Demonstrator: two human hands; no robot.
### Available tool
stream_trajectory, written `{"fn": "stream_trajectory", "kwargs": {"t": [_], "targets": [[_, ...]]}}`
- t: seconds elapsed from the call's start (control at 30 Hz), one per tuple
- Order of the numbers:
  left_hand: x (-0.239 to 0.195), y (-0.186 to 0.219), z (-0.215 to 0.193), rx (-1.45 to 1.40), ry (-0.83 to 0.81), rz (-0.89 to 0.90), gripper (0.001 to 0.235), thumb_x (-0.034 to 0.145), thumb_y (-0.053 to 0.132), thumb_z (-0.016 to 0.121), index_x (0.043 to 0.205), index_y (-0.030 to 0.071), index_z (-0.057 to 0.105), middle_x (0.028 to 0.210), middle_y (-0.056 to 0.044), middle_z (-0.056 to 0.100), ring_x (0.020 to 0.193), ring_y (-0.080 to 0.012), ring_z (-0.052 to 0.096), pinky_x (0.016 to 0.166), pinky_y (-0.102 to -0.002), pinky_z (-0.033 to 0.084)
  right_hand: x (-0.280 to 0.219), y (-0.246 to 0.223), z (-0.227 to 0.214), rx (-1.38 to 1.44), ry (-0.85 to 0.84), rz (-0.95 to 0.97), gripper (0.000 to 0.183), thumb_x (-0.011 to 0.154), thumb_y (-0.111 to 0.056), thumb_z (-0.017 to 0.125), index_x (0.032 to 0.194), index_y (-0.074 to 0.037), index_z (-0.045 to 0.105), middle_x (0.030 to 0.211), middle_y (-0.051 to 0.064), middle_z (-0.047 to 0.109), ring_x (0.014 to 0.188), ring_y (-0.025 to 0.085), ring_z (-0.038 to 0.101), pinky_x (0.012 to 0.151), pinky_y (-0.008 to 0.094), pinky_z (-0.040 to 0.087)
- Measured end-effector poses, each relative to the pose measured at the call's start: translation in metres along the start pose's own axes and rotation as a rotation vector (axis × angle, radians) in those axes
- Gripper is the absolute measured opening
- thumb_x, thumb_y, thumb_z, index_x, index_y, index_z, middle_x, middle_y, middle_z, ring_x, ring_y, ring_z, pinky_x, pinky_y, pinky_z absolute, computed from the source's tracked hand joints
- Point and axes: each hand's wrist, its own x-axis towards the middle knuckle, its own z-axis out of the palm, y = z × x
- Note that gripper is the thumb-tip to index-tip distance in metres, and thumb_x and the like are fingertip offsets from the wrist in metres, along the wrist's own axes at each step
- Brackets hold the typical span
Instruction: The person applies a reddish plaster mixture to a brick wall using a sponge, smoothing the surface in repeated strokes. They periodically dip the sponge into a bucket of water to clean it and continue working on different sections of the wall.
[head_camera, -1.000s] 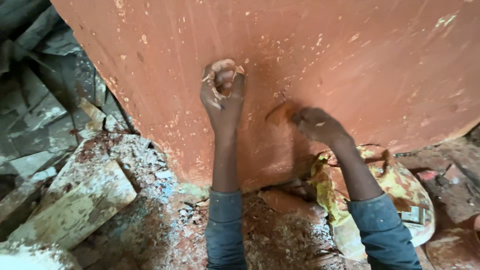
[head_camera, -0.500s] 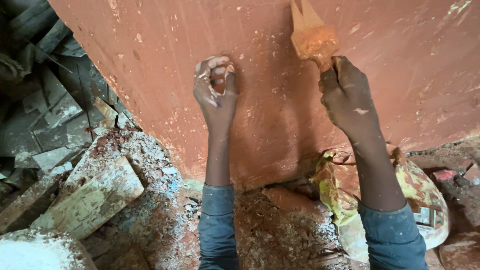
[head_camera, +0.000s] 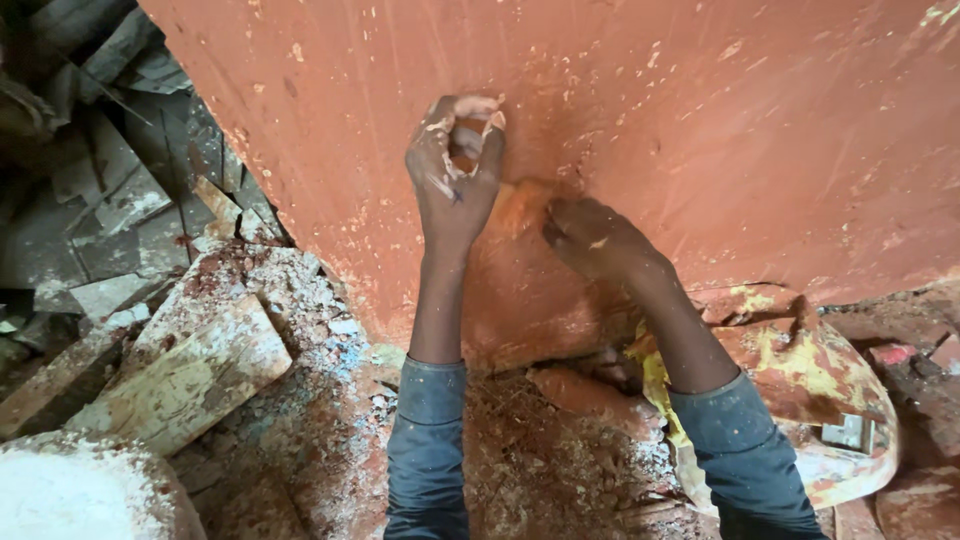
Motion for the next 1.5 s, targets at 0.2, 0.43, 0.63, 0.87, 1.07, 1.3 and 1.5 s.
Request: {"fn": "stream_trajectory", "kwargs": {"t": [0.2, 0.43, 0.63, 0.87, 1.07, 1.3, 1.5], "targets": [[0.001, 0.009, -0.01, -0.046, -0.067, -0.008, 0.014, 0.088, -0.002, 0.068, 0.099, 0.006, 0.072, 0.091, -0.001, 0.07, 0.065, -0.0055, 0.056, 0.058, -0.023, 0.043, -0.005, -0.013, -0.01, 0.003, -0.092, 0.133, 0.035, 0.098, -0.033, 0.052, 0.103, -0.001, 0.065, 0.102, 0.023, 0.067, 0.102, 0.041, 0.064, 0.089, 0.053, 0.05], [0.001, 0.007, -0.009, 0.0, -0.062, 0.0, 0.008, 0.092, 0.002, 0.072, 0.098, 0.007, 0.072, 0.087, -0.001, 0.068, 0.064, -0.0053, 0.06, 0.057, -0.022, 0.043, -0.012, -0.03, -0.059, 0.234, 0.468, 0.202, 0.03, 0.104, -0.025, 0.055, 0.097, 0.004, 0.059, 0.081, 0.028, 0.06, 0.072, 0.046, 0.06, 0.065, 0.053, 0.045], [0.002, 0.003, -0.008, -0.01, -0.032, 0.043, 0.011, 0.09, 0.001, 0.071, 0.1, 0.007, 0.072, 0.085, -0.001, 0.068, 0.064, -0.0058, 0.057, 0.058, -0.023, 0.044, -0.022, -0.038, -0.081, 0.228, 0.518, 0.209, 0.024, 0.104, -0.02, 0.055, 0.095, 0.003, 0.057, 0.076, 0.027, 0.058, 0.072, 0.045, 0.057, 0.066, 0.051, 0.042], [0.001, 0.002, -0.011, -0.057, -0.041, -0.017, 0.011, 0.091, -0.001, 0.071, 0.1, 0.005, 0.073, 0.086, 0.0, 0.068, 0.059, -0.0029, 0.054, 0.054, -0.022, 0.039, -0.022, -0.033, -0.074, 0.194, 0.382, 0.22, 0.028, 0.101, -0.026, 0.057, 0.095, 0.001, 0.062, 0.08, 0.023, 0.061, 0.077, 0.043, 0.059, 0.074, 0.051, 0.046], [0.002, -0.001, -0.011, -0.049, -0.053, 0.009, 0.014, 0.089, 0.0, 0.07, 0.102, 0.006, 0.073, 0.091, -0.002, 0.07, 0.064, -0.0044, 0.058, 0.054, -0.023, 0.044, -0.024, -0.021, -0.07, 0.119, 0.405, 0.108, 0.029, 0.097, -0.027, 0.06, 0.106, 0.0, 0.067, 0.085, 0.024, 0.065, 0.086, 0.046, 0.058, 0.078, 0.053, 0.045], [-0.001, -0.005, -0.008, -0.005, -0.03, 0.015, 0.012, 0.089, 0.0, 0.071, 0.101, 0.004, 0.073, 0.09, -0.005, 0.071, 0.065, -0.0096, 0.061, 0.058, -0.026, 0.049, -0.022, -0.024, -0.075, 0.194, 0.335, 0.261, 0.027, 0.098, -0.025, 0.057, 0.097, 0.002, 0.061, 0.079, 0.024, 0.061, 0.074, 0.043, 0.061, 0.069, 0.051, 0.046], [0.0, -0.007, -0.009, 0.004, -0.027, 0.012, 0.012, 0.088, 0.001, 0.071, 0.099, 0.005, 0.071, 0.091, -0.005, 0.071, 0.063, -0.0092, 0.063, 0.057, -0.025, 0.05, -0.025, -0.025, -0.086, 0.203, 0.47, 0.283, 0.027, 0.101, -0.021, 0.057, 0.09, 0.004, 0.055, 0.071, 0.024, 0.052, 0.061, 0.038, 0.052, 0.062, 0.047, 0.043]]}}
